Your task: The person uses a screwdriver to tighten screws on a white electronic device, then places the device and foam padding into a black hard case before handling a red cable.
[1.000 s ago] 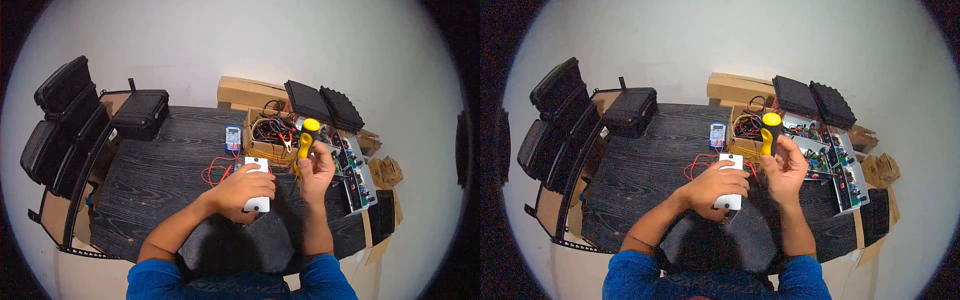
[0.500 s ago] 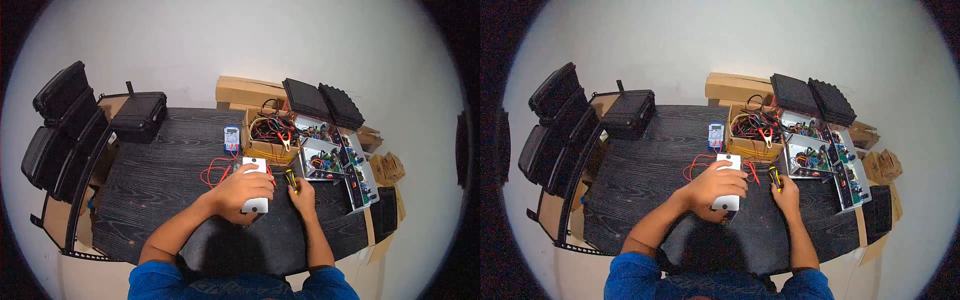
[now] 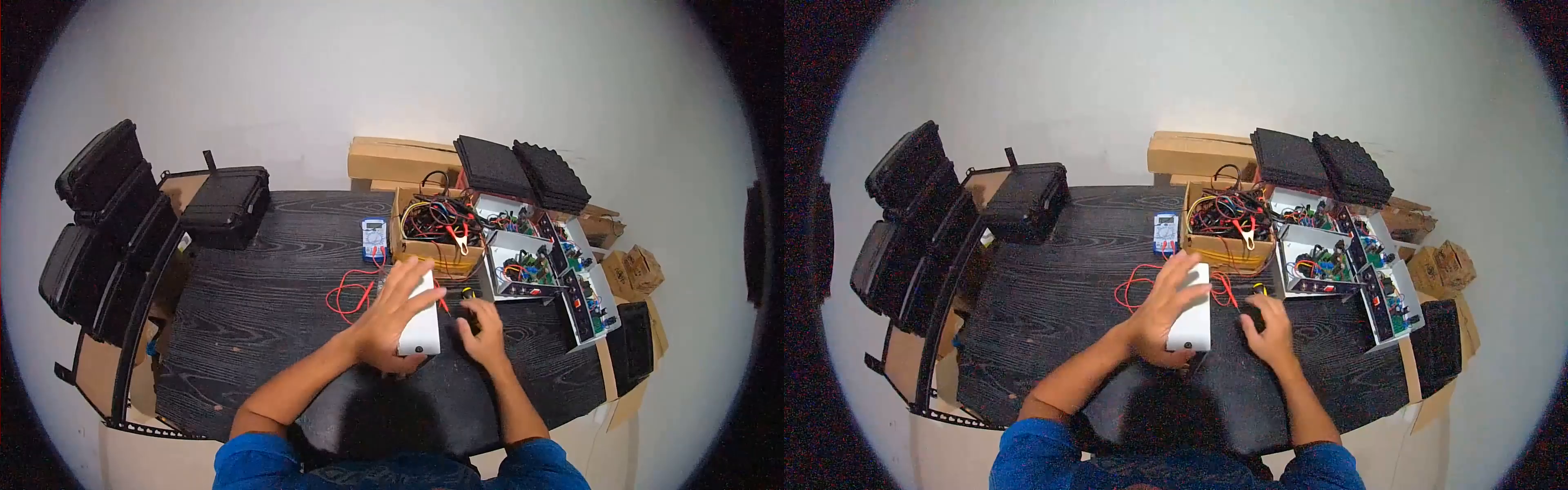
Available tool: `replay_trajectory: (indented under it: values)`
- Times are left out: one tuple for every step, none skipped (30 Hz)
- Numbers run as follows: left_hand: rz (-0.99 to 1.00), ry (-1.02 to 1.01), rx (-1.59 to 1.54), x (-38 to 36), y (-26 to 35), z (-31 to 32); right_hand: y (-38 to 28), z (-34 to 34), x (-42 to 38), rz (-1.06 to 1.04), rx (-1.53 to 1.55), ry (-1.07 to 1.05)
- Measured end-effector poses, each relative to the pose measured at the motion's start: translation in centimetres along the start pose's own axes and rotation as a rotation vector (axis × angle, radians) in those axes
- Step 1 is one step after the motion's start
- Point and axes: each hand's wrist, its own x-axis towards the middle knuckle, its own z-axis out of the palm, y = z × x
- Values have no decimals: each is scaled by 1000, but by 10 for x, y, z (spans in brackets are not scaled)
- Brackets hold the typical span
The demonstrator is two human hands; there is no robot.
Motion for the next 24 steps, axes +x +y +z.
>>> replay_trajectory:
  values:
    - [-21,29,12,-3,-2,5,-3,4,-3,-14,105,0]
    - [-30,52,-7,-5,-3,9,-3,8,-5,-88,110,-13]
    - [-41,74,-26,-5,-3,13,-9,11,-7,-38,185,-22]
    - [-51,97,-46,-6,-3,15,-18,13,-9,12,260,-32]
    - [-59,80,-67,-5,-3,16,-24,16,-12,62,335,-43]
    - [-67,64,-89,-4,-2,15,-21,23,-16,24,345,-23]
    - [-75,48,-110,-4,-1,15,-16,30,-20,43,398,-13]
    - [-97,-1,-91,-4,0,15,-10,37,-25,63,450,-3]
    - [-119,-50,-72,-5,2,16,-7,41,-27,83,501,6]
    - [-141,-99,-54,-5,3,17,-2,43,-28,45,422,6]
    - [-185,-173,-29,-5,4,19,1,44,-32,33,430,28]
    - [-229,-247,-3,-5,5,22,-9,38,-29,20,437,49]
    - [-273,-319,22,-5,5,24,-14,35,-27,8,444,69]
    - [-289,-365,61,-7,5,26,-8,36,-31,-24,395,72]
    - [-306,-411,100,-8,4,28,-2,37,-36,-56,345,77]
    - [-322,-458,138,-9,2,31,4,41,-39,-98,284,120]
    - [-315,-467,130,-10,-2,33,12,46,-43,-140,221,164]
    - [-305,-477,123,-10,-6,35,19,44,-45,-133,206,113]
    - [-295,-486,117,-9,-9,36,25,44,-49,-128,208,102]
    - [-284,-449,109,-9,-10,37,30,44,-52,-122,210,91]
    - [-275,-412,101,-9,-9,39,32,44,-54,-111,230,78]
    - [-267,-375,92,-10,-8,39,33,44,-56,-98,250,66]
    - [-276,-365,79,-10,-8,38,35,46,-58,-80,287,52]
    - [-282,-355,68,-8,-5,35,38,48,-59,-64,323,41]
